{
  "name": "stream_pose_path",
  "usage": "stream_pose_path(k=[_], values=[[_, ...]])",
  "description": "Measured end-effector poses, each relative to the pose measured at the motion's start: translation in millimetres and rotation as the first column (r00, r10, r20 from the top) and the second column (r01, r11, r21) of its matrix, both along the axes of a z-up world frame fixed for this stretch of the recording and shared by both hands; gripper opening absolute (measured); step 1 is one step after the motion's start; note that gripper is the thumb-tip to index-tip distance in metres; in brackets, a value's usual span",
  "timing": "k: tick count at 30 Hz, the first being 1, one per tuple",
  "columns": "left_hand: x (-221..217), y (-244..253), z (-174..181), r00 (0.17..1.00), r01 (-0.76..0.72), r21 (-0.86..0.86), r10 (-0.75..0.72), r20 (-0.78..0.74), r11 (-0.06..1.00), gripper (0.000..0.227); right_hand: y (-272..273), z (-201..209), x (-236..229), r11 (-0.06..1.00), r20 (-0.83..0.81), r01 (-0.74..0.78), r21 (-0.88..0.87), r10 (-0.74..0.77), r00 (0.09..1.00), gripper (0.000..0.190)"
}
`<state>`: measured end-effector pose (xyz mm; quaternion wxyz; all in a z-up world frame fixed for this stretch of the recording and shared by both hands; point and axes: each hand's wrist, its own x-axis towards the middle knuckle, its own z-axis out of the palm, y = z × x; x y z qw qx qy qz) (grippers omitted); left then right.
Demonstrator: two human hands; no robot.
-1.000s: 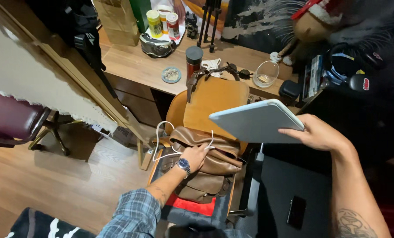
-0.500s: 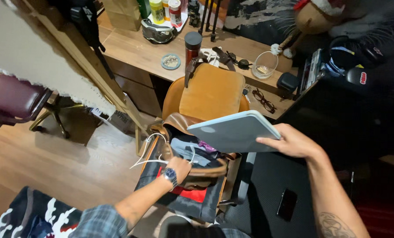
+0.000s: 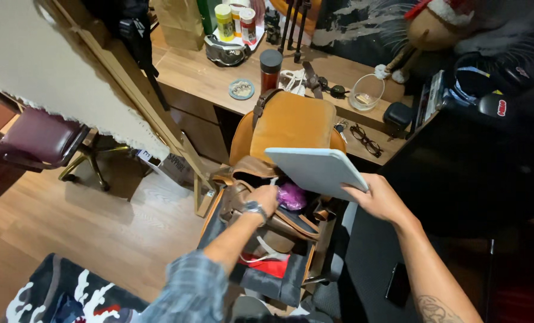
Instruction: The person packs a tablet, charging cables, a water bottle wrapped in a white cloth, and a smaller pouch into a backpack before closing it and picking it up.
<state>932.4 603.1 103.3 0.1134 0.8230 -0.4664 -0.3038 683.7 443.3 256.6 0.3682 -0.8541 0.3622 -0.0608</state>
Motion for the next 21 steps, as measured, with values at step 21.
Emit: stream_pose_path(k=[21], values=[[-12.5, -28.2, -85.6, 0.826, 0.431, 0.465, -0.546, 0.142, 0.773, 0.039, 1.9, 24.3, -18.9, 0.992, 0.211, 0.017, 0.126, -0.044, 0.976, 0.039]])
